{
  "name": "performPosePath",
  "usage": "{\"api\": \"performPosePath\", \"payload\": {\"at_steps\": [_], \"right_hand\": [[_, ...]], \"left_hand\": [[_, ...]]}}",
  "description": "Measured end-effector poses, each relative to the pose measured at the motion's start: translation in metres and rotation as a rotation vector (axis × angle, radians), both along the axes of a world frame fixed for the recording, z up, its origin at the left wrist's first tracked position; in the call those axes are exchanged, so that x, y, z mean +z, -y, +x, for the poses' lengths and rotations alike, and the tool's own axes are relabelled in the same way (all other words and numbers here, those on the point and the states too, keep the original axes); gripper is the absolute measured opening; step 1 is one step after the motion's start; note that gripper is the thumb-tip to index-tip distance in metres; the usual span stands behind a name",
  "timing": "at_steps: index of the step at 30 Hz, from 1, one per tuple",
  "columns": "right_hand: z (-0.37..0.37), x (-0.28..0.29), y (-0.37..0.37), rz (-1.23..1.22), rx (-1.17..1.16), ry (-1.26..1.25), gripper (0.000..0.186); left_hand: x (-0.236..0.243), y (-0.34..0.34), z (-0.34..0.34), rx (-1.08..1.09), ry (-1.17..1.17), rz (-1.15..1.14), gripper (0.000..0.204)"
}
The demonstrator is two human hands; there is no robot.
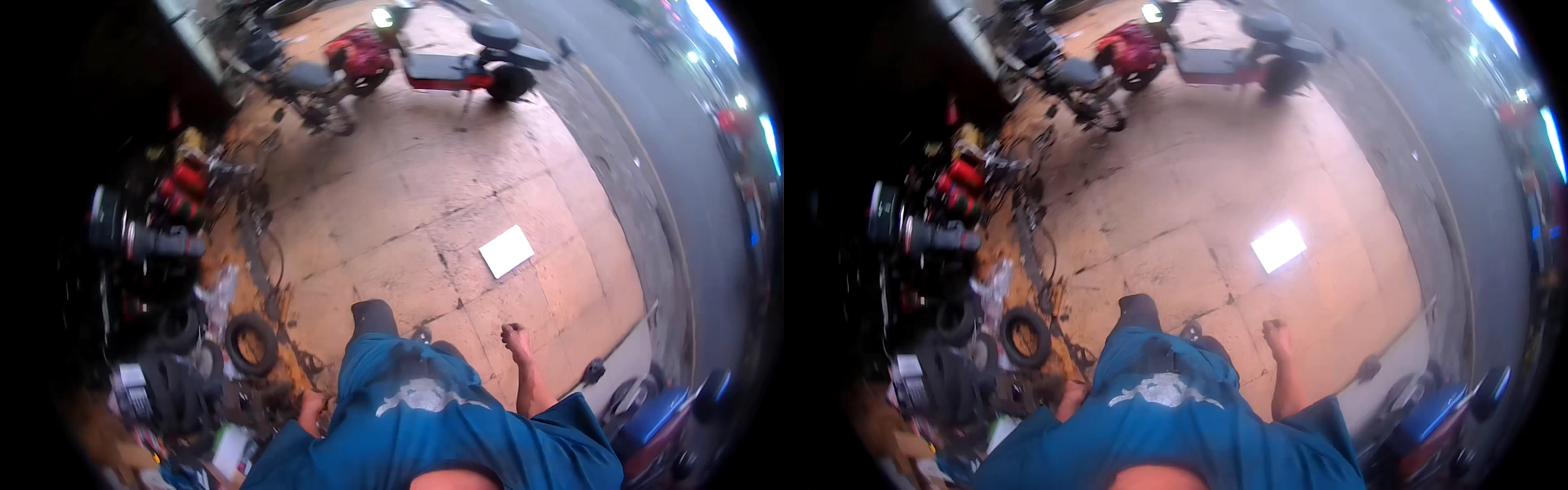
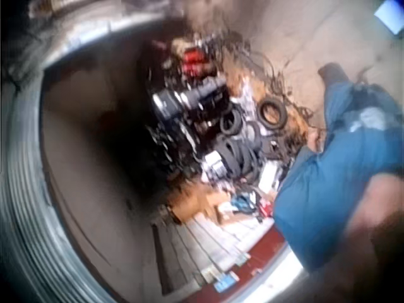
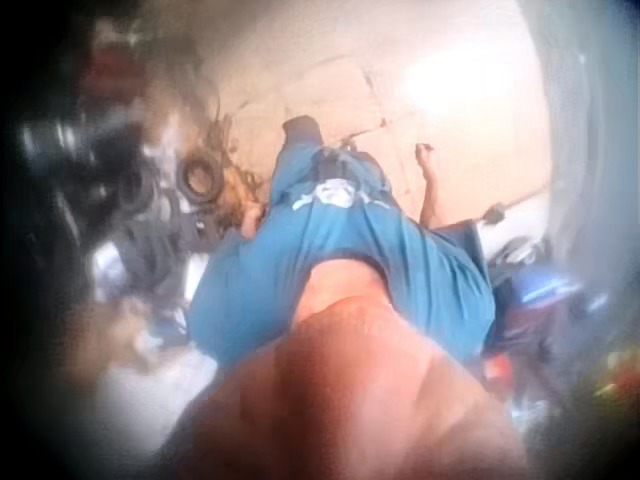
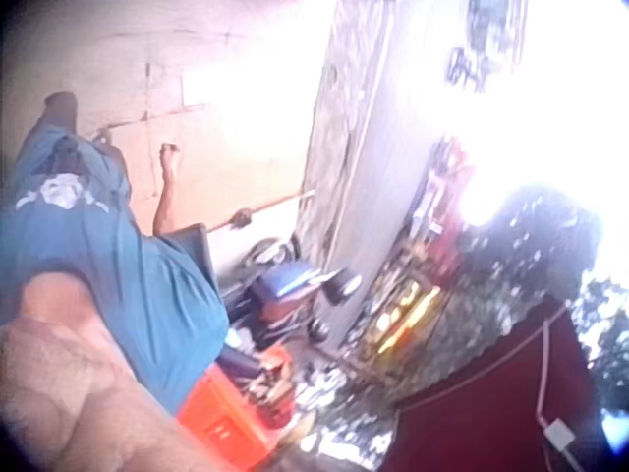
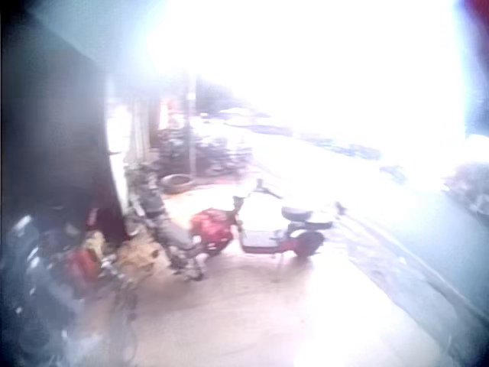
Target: The person gathers tools, a spray can, and a brake hub assembly around a repair shop. The person then walks down the street carrying the metal part to another outdoor workstation, where they handle tools and pick up a vehicle mudguard.
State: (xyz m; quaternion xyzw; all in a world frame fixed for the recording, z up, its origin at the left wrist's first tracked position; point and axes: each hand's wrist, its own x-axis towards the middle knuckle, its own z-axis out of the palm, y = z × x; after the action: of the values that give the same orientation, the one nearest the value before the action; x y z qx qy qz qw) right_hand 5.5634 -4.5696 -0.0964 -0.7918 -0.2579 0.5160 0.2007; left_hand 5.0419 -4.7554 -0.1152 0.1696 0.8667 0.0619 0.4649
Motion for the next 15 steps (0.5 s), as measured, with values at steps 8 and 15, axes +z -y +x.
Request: {"api": "performPosePath", "payload": {"at_steps": [8,15], "right_hand": [[0.041,-0.023,-0.043,0.113,-0.215,-0.017,0.022],[0.077,-0.024,-0.042,0.066,-1.005,-0.048,0.015]], "left_hand": [[-0.054,-0.319,-0.016,-0.274,-0.109,0.233,0.017],[0.005,-0.602,0.164,-0.519,0.112,0.458,0.029]]}}
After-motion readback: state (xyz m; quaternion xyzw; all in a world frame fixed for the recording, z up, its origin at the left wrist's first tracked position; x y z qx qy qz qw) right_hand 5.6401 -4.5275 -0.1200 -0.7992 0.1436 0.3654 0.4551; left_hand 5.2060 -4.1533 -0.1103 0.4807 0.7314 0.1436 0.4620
